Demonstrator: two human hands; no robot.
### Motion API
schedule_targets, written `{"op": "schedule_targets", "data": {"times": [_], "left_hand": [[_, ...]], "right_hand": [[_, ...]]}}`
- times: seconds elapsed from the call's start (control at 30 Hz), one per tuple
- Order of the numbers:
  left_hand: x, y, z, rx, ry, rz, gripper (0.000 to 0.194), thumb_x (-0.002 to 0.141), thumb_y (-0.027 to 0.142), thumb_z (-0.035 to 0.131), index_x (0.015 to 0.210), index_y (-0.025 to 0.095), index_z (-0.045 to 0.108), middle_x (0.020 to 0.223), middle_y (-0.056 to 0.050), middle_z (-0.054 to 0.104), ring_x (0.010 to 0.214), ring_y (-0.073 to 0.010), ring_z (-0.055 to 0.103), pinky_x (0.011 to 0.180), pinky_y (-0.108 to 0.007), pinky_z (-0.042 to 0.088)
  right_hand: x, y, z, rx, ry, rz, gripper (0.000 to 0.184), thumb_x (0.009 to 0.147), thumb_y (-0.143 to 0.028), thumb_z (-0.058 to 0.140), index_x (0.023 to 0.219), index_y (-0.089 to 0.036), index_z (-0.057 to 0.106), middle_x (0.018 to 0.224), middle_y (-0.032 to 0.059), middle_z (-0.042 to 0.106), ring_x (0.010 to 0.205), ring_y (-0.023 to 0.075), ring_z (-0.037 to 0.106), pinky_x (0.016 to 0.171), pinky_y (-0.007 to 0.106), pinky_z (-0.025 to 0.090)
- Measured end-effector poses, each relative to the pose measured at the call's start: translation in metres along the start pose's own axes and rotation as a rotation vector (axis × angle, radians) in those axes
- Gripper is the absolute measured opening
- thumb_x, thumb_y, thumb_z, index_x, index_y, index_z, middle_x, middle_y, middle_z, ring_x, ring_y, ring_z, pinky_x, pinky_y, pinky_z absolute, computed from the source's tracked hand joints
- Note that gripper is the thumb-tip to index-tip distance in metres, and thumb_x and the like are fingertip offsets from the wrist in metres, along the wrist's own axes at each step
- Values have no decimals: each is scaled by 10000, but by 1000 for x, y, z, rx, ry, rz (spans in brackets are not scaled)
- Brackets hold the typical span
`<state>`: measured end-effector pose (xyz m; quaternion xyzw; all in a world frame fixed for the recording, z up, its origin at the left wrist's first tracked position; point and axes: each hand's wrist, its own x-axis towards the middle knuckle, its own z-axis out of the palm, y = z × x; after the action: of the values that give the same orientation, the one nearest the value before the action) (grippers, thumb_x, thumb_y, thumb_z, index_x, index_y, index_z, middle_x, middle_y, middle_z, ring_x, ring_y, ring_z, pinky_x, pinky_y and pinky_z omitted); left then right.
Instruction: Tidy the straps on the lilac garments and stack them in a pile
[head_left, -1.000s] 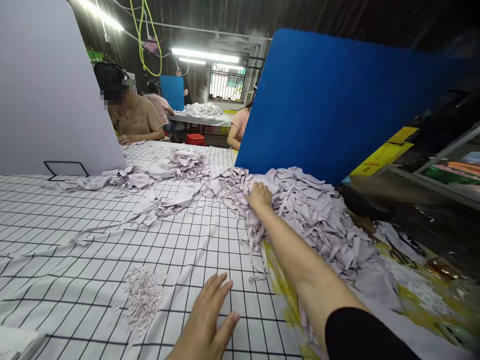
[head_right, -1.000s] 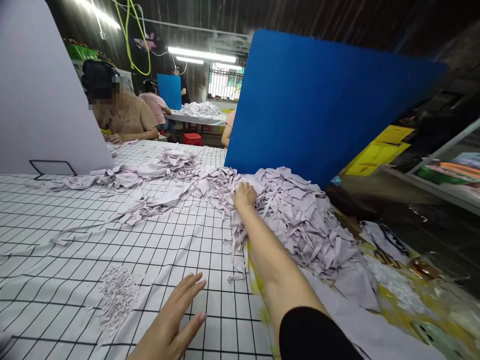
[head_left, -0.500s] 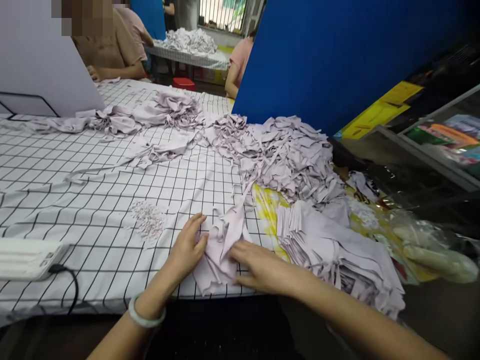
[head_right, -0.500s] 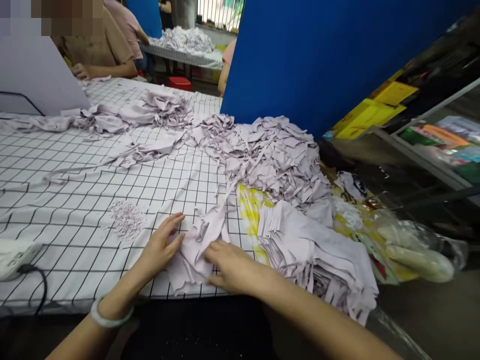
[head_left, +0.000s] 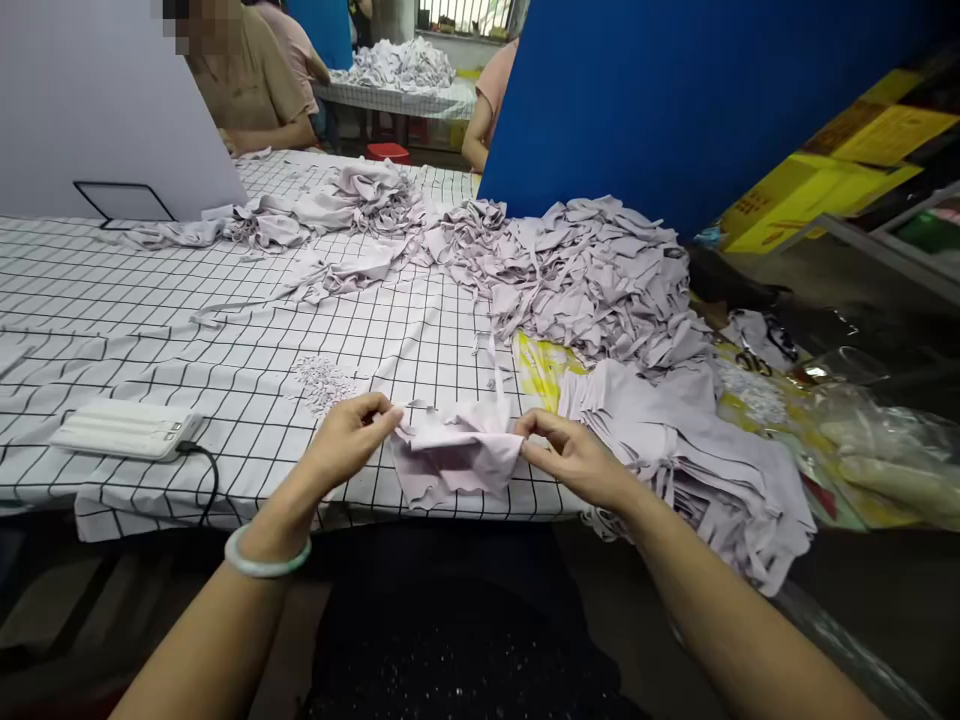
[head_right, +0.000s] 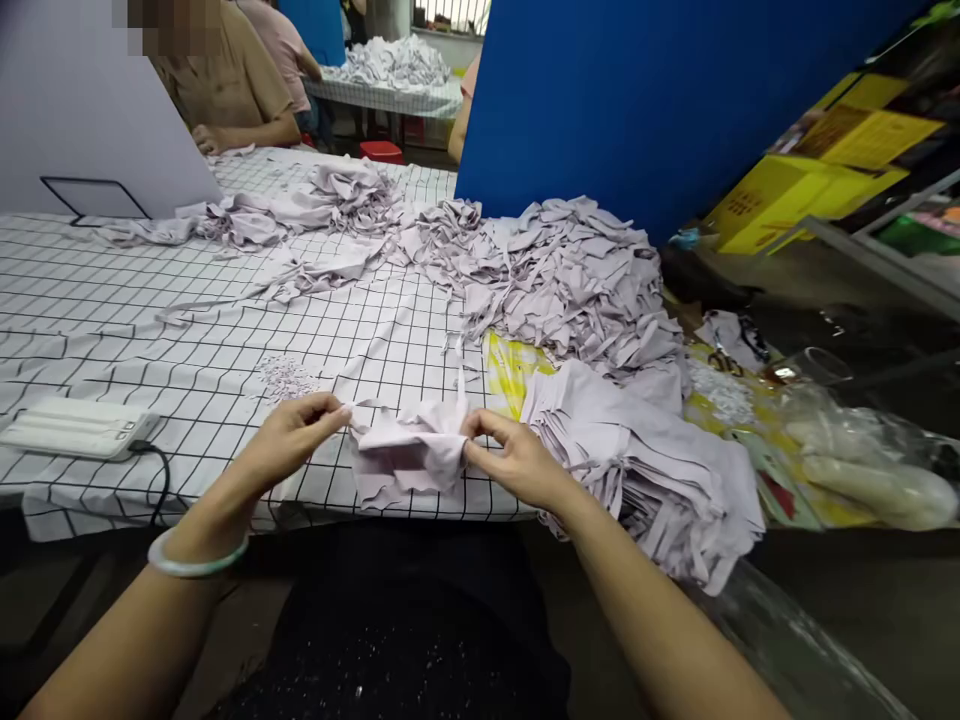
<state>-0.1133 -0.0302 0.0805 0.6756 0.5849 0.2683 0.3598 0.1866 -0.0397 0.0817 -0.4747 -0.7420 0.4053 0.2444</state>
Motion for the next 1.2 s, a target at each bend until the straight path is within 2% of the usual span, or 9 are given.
{"op": "schedule_targets", "data": {"times": [0.1,0.2,0.3,0.43,0.57,0.8,0.9,1.0,1.2], "left_hand": [[-6,-3,1,172,254,-29,129,901,283,545,829,193,603,775,-39,594,724,-199,561,673,-338,450],[-16,-1,33,360,518,238,204,876,153,524,1063,176,603,1111,-134,604,1091,-288,547,929,-447,443],[-35,1,74,458,366,492,319,882,291,609,1172,167,564,1244,-165,563,1165,-326,506,988,-492,427],[-48,-6,106,532,159,486,265,873,279,611,1113,168,589,1196,-160,604,1091,-325,544,909,-487,473],[-56,-3,76,307,135,423,183,856,96,455,876,185,614,903,-100,651,832,-226,600,743,-376,508],[-84,63,-25,-544,-182,-61,162,834,359,668,871,204,635,703,-7,641,530,-125,563,439,-217,414],[-54,51,-13,-595,-47,-131,236,761,386,706,827,188,594,677,1,609,518,-117,536,468,-231,437],[-25,11,13,-283,125,-125,193,763,355,635,836,179,605,802,-54,658,713,-199,620,674,-355,541],[-42,-32,47,331,438,192,251,881,309,540,1090,182,596,1151,-137,627,1151,-311,538,1024,-502,415]], "right_hand": [[-4,8,2,-32,237,121,158,899,-359,565,953,-212,580,912,59,640,853,226,633,804,399,540],[-10,21,16,-260,495,71,193,890,-273,544,1070,-208,572,1057,107,628,1012,264,619,941,467,501],[-26,26,37,-335,338,-126,288,901,-303,589,1178,-228,556,1193,126,606,1148,279,588,981,459,502],[-44,20,56,-354,221,-231,116,891,-261,626,1004,-238,612,1229,122,619,1154,289,598,948,459,522],[-61,-11,40,-184,363,-158,69,903,-199,574,840,-224,564,1034,86,648,972,231,646,840,382,534],[-61,-64,-22,171,173,-24,147,888,-340,671,980,-225,663,888,23,674,793,170,642,686,285,532],[-11,-36,-26,125,151,-13,200,886,-333,627,1033,-206,674,980,62,696,897,215,653,773,357,549],[24,-2,-19,-113,381,9,309,843,-233,598,1148,-213,636,1154,102,666,1011,256,633,896,451,525],[-11,19,26,-345,345,-31,183,901,-284,553,1068,-219,586,1014,82,629,888,237,618,811,399,523]]}}
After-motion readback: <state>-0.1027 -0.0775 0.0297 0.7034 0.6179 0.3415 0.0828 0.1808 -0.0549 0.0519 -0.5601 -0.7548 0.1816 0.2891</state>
